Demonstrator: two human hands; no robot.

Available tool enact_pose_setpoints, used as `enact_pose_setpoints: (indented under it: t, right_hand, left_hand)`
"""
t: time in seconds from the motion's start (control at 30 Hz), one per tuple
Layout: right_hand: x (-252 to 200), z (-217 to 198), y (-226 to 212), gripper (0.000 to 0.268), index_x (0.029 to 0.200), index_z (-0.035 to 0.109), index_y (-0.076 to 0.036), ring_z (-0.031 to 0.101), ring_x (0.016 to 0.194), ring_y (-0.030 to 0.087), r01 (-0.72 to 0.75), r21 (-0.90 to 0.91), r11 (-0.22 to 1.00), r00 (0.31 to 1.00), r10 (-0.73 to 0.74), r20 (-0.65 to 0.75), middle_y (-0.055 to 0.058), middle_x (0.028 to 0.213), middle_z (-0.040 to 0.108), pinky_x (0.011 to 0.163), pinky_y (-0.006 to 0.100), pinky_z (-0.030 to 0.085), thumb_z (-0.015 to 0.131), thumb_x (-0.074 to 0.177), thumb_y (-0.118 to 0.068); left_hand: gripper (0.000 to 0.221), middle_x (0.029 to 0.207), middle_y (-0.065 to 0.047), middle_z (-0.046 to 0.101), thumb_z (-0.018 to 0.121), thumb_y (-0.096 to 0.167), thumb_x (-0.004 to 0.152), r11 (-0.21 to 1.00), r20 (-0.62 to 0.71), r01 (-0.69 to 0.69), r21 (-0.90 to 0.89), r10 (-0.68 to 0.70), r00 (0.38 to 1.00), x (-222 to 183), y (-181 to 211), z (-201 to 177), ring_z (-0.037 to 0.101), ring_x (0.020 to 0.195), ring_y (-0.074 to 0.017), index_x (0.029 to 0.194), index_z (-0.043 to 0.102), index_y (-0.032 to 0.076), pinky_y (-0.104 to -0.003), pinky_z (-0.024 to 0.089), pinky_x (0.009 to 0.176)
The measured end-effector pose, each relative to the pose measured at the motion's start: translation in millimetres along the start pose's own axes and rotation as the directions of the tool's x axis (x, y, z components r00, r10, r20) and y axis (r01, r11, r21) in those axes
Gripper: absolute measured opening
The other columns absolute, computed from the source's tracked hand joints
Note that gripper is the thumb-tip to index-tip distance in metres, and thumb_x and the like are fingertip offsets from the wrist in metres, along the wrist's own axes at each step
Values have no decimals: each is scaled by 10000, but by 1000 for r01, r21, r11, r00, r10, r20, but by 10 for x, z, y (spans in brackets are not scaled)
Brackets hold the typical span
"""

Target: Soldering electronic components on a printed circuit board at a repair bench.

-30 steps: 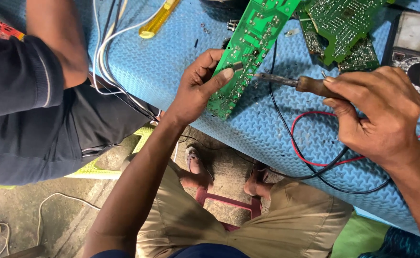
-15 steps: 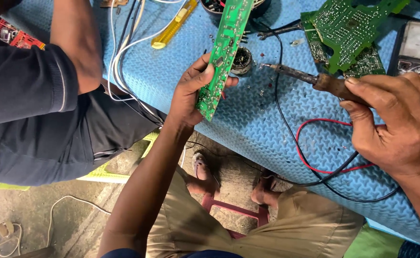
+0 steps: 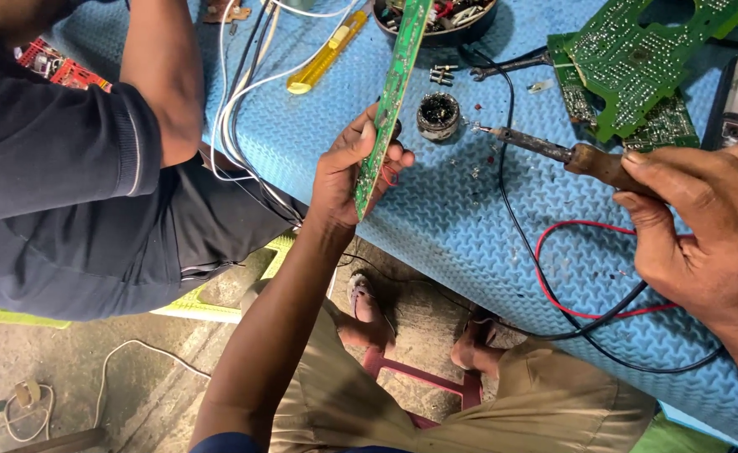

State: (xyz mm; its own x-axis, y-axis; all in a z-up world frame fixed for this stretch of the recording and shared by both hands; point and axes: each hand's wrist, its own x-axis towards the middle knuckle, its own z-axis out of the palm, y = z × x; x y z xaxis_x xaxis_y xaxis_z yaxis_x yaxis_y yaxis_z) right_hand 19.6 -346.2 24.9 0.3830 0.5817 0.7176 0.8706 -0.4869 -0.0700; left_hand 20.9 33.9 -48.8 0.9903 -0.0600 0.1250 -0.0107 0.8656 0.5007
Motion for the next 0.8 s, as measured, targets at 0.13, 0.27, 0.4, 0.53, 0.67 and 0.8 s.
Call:
enact_pose_setpoints:
  t: [0.13,0.27,0.4,0.53,0.67,0.8]
  right_hand:
    - [24,-38,3,163,1316,733,72,658,984,446,22,-51,998,1000,-21,22,246,1237,779,947,564,459,764,1175,-3]
    - [9,-51,1,166,1301,733,74,654,988,444,20,-32,999,1000,-20,11,256,1236,773,947,563,458,783,1165,-8]
    - [-9,-65,16,192,1311,730,73,649,986,453,20,-12,1000,1000,-20,2,264,1241,769,919,575,442,761,1157,-38]
    - [35,-93,27,202,1281,755,82,679,968,460,72,-16,997,997,-72,4,277,1223,779,879,569,460,737,1142,-64]
    - [33,-91,33,155,1256,770,49,669,928,430,58,-42,997,998,-57,20,249,1202,782,877,546,472,749,1141,-53]
    - [43,-42,32,128,1200,806,53,680,915,426,83,-56,995,996,-81,37,247,1154,776,845,545,493,786,1113,-39]
  left_hand:
    - [473,918,-118,615,694,78,982,1000,39,-8,-3,9,999,0,0,-3,739,811,-273,1384,506,-86,-444,648,828]
    - [558,904,-154,641,715,62,950,1000,6,-10,5,10,1000,-2,5,-7,737,781,-300,1429,468,-80,-460,640,754]
    - [552,1015,-140,671,780,204,922,947,11,15,320,-19,1000,-61,72,266,719,800,-250,1382,557,-6,-365,619,626]
    - [374,1181,-63,714,768,248,959,846,98,-75,528,27,995,-114,31,536,674,1106,-165,1265,665,59,-316,576,837]
    - [274,1100,16,697,709,243,977,681,145,-123,722,24,989,-146,23,582,625,969,-90,1209,659,105,-235,454,800]
    - [304,1152,23,635,654,146,986,545,234,-191,816,-10,972,-161,-3,563,582,1045,-88,1282,605,97,-249,451,881]
